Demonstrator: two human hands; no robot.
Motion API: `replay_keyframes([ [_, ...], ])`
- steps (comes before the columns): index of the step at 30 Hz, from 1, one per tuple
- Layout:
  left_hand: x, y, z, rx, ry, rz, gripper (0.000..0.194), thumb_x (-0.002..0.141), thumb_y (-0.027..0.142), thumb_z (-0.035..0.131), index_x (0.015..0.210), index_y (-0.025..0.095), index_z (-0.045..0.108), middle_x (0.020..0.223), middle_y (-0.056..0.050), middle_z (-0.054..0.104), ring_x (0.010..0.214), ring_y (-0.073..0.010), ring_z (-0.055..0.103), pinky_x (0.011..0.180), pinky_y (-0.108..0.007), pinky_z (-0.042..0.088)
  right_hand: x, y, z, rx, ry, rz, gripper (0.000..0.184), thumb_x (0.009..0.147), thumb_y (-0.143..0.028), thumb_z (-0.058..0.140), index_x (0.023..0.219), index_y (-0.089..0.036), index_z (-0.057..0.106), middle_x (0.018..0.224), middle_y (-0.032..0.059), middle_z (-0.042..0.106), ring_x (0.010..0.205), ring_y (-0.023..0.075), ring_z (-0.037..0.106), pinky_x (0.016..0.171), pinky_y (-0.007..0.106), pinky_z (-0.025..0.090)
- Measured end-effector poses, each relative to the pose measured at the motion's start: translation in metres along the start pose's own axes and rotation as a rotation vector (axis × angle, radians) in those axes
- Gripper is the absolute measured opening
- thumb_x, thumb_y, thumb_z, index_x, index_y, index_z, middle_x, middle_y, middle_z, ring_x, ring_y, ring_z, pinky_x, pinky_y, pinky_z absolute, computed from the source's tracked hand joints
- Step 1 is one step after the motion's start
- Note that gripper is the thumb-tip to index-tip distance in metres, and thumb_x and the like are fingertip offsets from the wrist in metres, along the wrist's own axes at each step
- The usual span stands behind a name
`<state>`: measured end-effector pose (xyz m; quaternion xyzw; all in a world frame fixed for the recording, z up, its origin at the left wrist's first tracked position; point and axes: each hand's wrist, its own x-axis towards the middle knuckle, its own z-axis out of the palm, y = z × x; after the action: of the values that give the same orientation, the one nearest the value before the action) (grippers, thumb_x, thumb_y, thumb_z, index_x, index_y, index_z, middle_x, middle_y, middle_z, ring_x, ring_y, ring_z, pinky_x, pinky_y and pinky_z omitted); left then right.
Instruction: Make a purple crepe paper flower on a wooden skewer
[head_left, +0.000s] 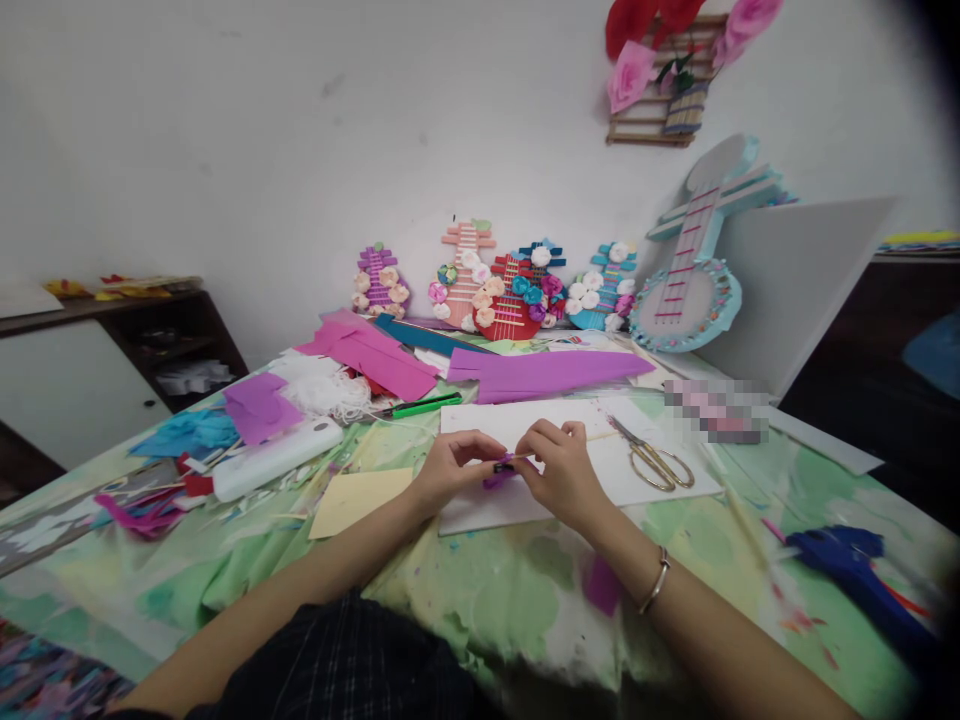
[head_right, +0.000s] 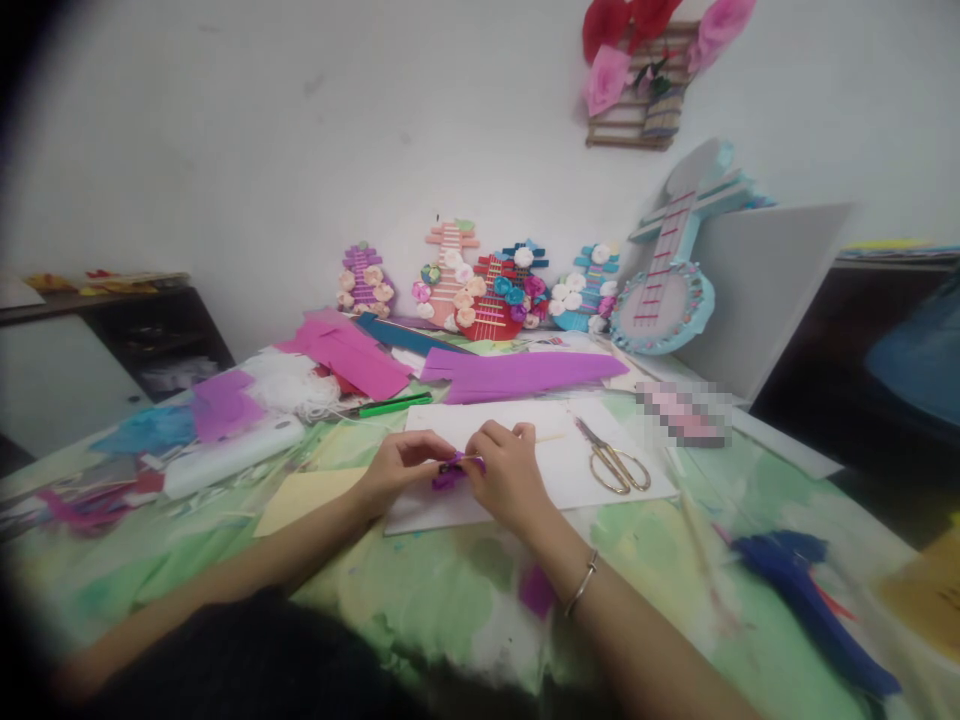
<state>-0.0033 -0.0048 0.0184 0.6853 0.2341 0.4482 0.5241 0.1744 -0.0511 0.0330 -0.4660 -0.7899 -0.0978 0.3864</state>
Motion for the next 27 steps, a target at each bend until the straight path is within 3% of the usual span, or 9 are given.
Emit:
replay_keyframes([
  [18, 0.0062, 0.0009, 0.0001, 0.280, -0.045, -0.070, 0.016, 0.067, 0.019, 0.066, 0.080, 0.010, 0.068, 0.077, -0.007, 0.069, 0.071, -0.0152, 0.063, 0.070, -0.026, 0.050, 0.0007, 0.0038, 0.0055, -0.120, 0.041, -0.143, 0.014, 0.081, -0.014, 0.057, 0.067, -0.016, 0.057, 0.074, 0.0013, 0.058, 0.072, 0.0126, 0.049, 0.079, 0.034, 0.023],
  [27, 0.0058, 0.0066, 0.0000, 0.218, -0.082, -0.147, 0.016, 0.063, 0.017, 0.065, 0.076, 0.009, 0.068, 0.069, -0.007, 0.069, 0.062, -0.0142, 0.061, 0.061, -0.024, 0.047, 0.0019, 0.0059, 0.0047, -0.129, 0.038, -0.216, 0.022, 0.088, -0.017, 0.049, 0.068, -0.017, 0.058, 0.075, 0.0013, 0.055, 0.067, 0.0108, 0.045, 0.084, 0.035, 0.025],
])
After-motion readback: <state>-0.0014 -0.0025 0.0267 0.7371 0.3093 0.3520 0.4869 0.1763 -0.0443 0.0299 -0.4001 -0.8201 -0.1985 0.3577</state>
